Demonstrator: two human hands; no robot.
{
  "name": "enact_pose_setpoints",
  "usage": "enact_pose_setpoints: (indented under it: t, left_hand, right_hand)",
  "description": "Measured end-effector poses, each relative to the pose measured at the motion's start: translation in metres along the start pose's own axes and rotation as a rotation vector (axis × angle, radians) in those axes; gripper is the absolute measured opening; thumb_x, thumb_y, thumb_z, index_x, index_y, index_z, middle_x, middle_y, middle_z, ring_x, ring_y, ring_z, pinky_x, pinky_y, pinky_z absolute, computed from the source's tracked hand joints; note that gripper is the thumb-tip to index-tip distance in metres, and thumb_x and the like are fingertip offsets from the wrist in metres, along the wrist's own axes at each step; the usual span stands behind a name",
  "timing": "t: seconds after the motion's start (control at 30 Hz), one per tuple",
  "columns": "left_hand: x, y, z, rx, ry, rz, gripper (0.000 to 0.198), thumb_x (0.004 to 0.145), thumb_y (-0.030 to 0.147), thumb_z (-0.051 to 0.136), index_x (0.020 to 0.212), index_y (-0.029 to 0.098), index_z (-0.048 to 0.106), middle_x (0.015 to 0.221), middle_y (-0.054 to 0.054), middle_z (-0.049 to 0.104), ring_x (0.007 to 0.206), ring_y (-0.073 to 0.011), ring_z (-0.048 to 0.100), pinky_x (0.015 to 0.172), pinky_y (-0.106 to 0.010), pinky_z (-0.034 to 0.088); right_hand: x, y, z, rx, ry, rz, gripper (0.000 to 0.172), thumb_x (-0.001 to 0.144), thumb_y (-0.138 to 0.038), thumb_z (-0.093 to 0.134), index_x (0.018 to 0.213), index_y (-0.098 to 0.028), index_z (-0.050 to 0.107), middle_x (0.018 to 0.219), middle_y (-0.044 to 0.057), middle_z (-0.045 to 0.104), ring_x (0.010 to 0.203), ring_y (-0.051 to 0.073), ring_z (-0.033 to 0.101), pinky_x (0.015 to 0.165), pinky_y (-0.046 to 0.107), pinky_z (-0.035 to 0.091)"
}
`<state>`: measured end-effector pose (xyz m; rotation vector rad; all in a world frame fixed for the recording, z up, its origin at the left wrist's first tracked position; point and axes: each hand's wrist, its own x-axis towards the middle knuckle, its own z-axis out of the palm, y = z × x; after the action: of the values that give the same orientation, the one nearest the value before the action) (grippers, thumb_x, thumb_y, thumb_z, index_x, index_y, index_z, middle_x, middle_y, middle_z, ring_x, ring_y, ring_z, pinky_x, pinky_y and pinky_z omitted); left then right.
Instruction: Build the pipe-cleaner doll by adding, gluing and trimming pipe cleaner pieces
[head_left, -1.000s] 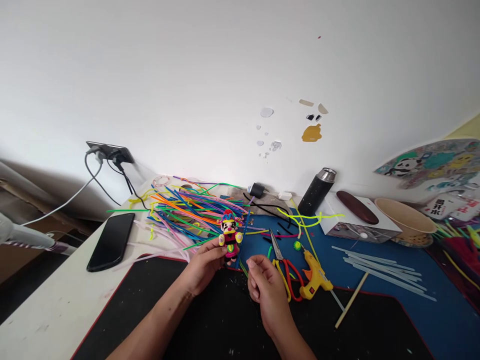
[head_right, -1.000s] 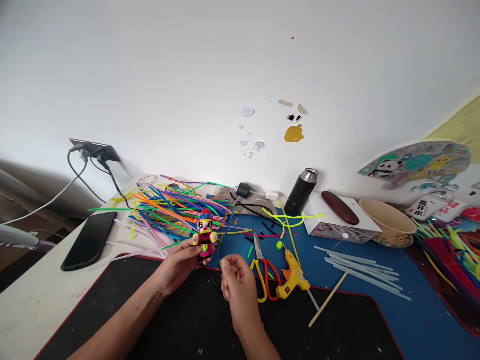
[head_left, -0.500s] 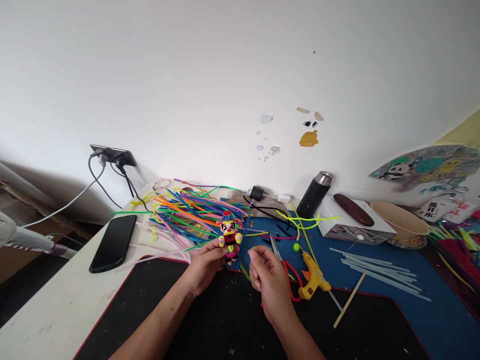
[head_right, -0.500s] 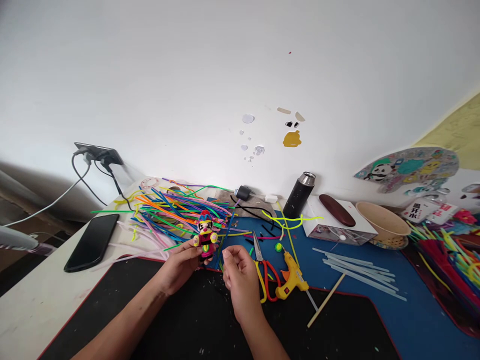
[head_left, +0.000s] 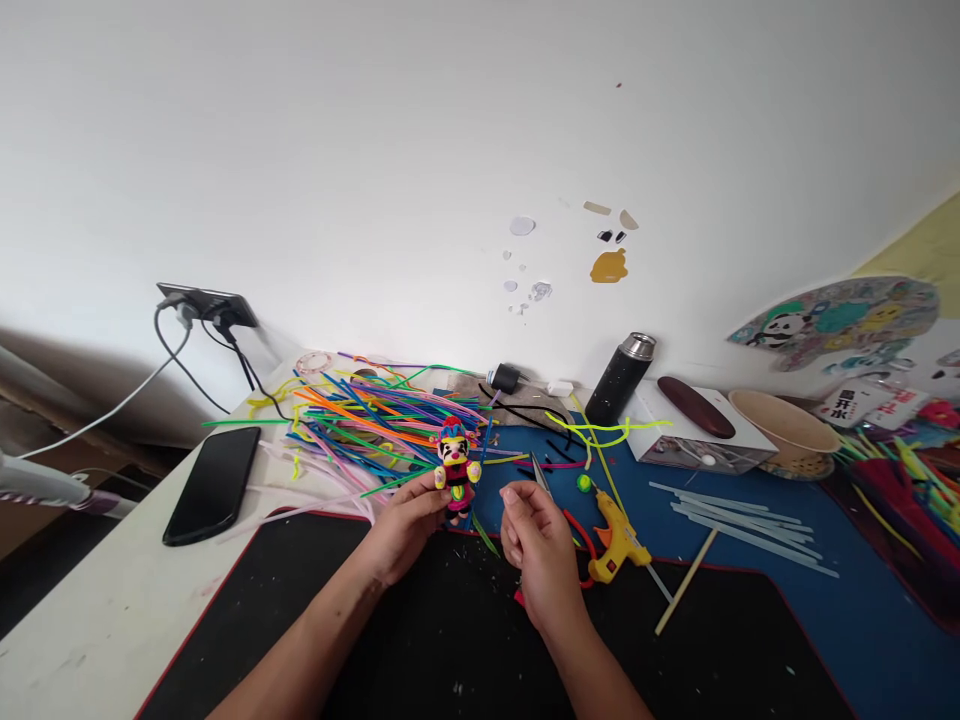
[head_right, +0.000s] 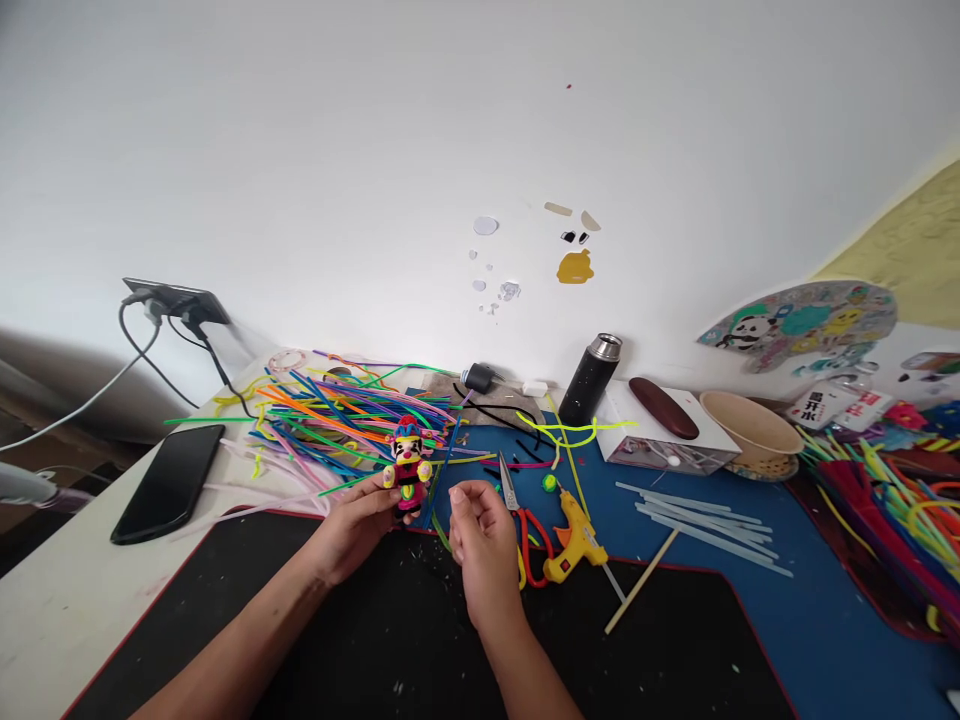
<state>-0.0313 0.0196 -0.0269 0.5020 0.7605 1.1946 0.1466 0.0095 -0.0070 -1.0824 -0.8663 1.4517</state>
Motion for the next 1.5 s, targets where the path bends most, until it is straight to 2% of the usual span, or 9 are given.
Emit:
enact_pose_setpoints:
  t: [0.2, 0.47, 0.7, 0.97, 1.2, 1.3, 1.5]
  left_hand:
    - [-0.002, 0.001, 0.004, 0.004, -0.016, -0.004, 0.031, 0.070, 0.028, 0.096, 0.095, 0.014, 0.084, 0.093, -0.012, 0.080, 0.078, -0.0198, 0.068, 0.075, -0.033, 0.053]
    - [-0.004, -0.002, 0.006, 0.008, -0.036, -0.019, 0.028, 0.070, 0.029, 0.096, 0.090, 0.014, 0.084, 0.087, -0.010, 0.080, 0.074, -0.0195, 0.069, 0.075, -0.033, 0.054]
    - [-0.006, -0.002, 0.007, -0.009, -0.066, -0.011, 0.025, 0.071, 0.027, 0.095, 0.090, 0.014, 0.084, 0.085, -0.009, 0.079, 0.074, -0.0185, 0.067, 0.074, -0.032, 0.053]
    - [-0.006, -0.003, 0.007, 0.000, -0.087, -0.042, 0.027, 0.071, 0.026, 0.095, 0.093, 0.015, 0.085, 0.086, -0.009, 0.079, 0.075, -0.0185, 0.067, 0.075, -0.032, 0.050]
    - [-0.006, -0.005, 0.006, 0.014, -0.137, -0.032, 0.026, 0.076, 0.024, 0.091, 0.100, 0.015, 0.085, 0.095, -0.011, 0.080, 0.077, -0.0194, 0.067, 0.075, -0.032, 0.048]
    - [-0.006, -0.004, 0.006, 0.025, -0.111, -0.017, 0.030, 0.075, 0.026, 0.093, 0.102, 0.016, 0.085, 0.092, -0.010, 0.080, 0.078, -0.0195, 0.067, 0.075, -0.031, 0.048]
    - [-0.005, -0.001, 0.008, 0.099, -0.021, 0.058, 0.034, 0.070, 0.027, 0.098, 0.100, 0.018, 0.083, 0.101, -0.008, 0.079, 0.085, -0.0187, 0.067, 0.073, -0.027, 0.046]
  right_hand:
    - [-0.011, 0.000, -0.008, -0.084, -0.008, 0.033, 0.047, 0.083, -0.064, 0.082, 0.091, -0.020, 0.068, 0.059, -0.008, 0.043, 0.047, 0.007, 0.030, 0.042, 0.021, 0.021]
    - [-0.018, 0.018, -0.008, -0.139, -0.058, 0.002, 0.046, 0.089, -0.064, 0.076, 0.098, -0.020, 0.070, 0.060, -0.009, 0.042, 0.045, 0.007, 0.029, 0.042, 0.022, 0.020]
    - [-0.022, 0.014, -0.004, -0.146, -0.074, 0.003, 0.048, 0.087, -0.066, 0.076, 0.097, -0.020, 0.069, 0.062, -0.009, 0.042, 0.046, 0.007, 0.028, 0.042, 0.022, 0.022]
    - [-0.021, 0.013, 0.000, -0.143, -0.099, -0.008, 0.049, 0.088, -0.065, 0.075, 0.108, -0.020, 0.070, 0.062, -0.009, 0.042, 0.047, 0.008, 0.029, 0.043, 0.022, 0.022]
    - [-0.020, 0.018, -0.001, -0.148, -0.110, -0.007, 0.050, 0.088, -0.066, 0.075, 0.107, -0.020, 0.070, 0.062, -0.009, 0.043, 0.046, 0.007, 0.028, 0.043, 0.023, 0.021]
    - [-0.019, 0.019, -0.004, -0.144, -0.068, -0.023, 0.048, 0.090, -0.064, 0.074, 0.108, -0.020, 0.071, 0.060, -0.009, 0.041, 0.046, 0.008, 0.028, 0.043, 0.023, 0.021]
    - [-0.018, 0.022, -0.008, -0.132, -0.014, -0.014, 0.048, 0.089, -0.065, 0.075, 0.106, -0.020, 0.072, 0.060, -0.009, 0.040, 0.045, 0.008, 0.027, 0.042, 0.022, 0.021]
